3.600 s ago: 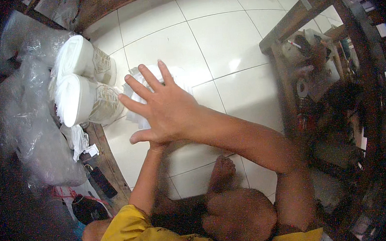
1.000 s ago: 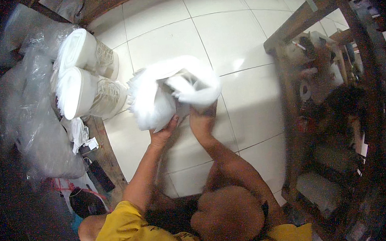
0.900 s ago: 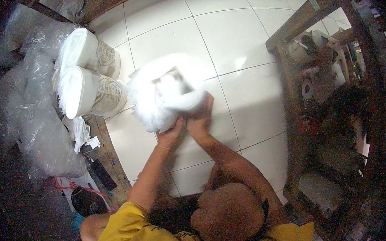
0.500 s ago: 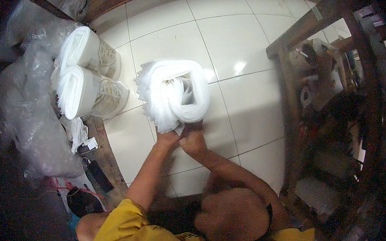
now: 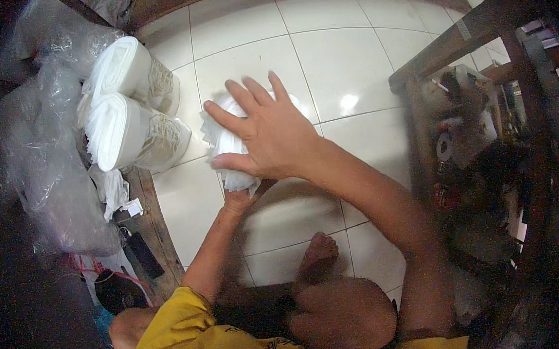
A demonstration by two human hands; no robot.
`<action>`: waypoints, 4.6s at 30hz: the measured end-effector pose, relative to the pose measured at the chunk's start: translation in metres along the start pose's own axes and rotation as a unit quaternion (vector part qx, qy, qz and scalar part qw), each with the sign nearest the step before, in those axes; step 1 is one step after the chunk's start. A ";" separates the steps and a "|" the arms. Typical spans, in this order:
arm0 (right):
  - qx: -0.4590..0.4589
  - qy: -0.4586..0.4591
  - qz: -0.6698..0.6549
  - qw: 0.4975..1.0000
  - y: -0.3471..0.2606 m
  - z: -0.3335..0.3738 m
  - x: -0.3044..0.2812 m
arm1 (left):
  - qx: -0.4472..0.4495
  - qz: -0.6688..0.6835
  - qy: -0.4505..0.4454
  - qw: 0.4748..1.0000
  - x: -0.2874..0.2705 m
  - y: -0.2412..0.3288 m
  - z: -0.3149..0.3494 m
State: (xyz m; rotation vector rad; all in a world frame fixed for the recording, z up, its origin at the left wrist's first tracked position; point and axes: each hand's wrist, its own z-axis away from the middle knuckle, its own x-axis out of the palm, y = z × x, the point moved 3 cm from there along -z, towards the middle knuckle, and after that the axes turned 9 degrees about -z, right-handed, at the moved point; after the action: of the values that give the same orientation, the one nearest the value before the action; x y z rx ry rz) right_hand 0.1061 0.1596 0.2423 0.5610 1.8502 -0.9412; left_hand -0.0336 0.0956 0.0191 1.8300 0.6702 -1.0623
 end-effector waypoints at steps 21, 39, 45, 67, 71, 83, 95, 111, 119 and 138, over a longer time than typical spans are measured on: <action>0.021 -0.003 -0.004 1.000 0.014 -0.040 0.018 | -0.035 0.008 -0.032 0.999 -0.009 0.001 0.006; -0.069 0.027 -0.047 0.996 -0.019 -0.058 -0.007 | -0.053 0.225 0.025 0.973 -0.010 -0.004 -0.006; -0.117 -0.002 -0.038 0.992 -0.047 -0.050 -0.004 | -0.104 0.307 -0.045 0.945 0.002 -0.019 0.003; -0.012 0.079 -0.145 0.986 0.029 -0.065 0.002 | -0.049 0.327 0.038 0.943 -0.011 -0.010 -0.011; 0.045 0.064 -0.153 0.985 0.022 -0.031 -0.050 | -0.077 0.422 -0.060 0.901 -0.004 -0.014 -0.009; 0.091 0.071 -0.064 0.991 0.014 0.027 -0.012 | -0.029 0.125 0.101 0.987 -0.038 0.011 -0.022; 0.044 0.095 0.038 0.994 0.024 0.015 -0.001 | -0.011 0.137 0.125 0.983 -0.047 0.017 -0.024; 0.027 -0.010 0.131 0.991 0.011 0.004 -0.001 | -0.070 0.175 0.070 0.980 -0.009 0.002 -0.015; -0.006 -0.076 0.224 0.972 -0.010 -0.013 -0.001 | -0.060 0.164 0.038 0.984 -0.010 0.001 -0.016; 0.118 -0.184 0.164 0.962 0.003 -0.031 0.002 | -0.088 0.298 0.149 0.939 0.021 0.013 -0.025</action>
State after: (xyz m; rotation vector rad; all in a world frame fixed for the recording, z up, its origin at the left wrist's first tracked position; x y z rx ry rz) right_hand 0.0904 0.1864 0.2474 0.7552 1.2757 -0.9692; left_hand -0.0040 0.1119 0.0123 1.8749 0.3228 -0.3191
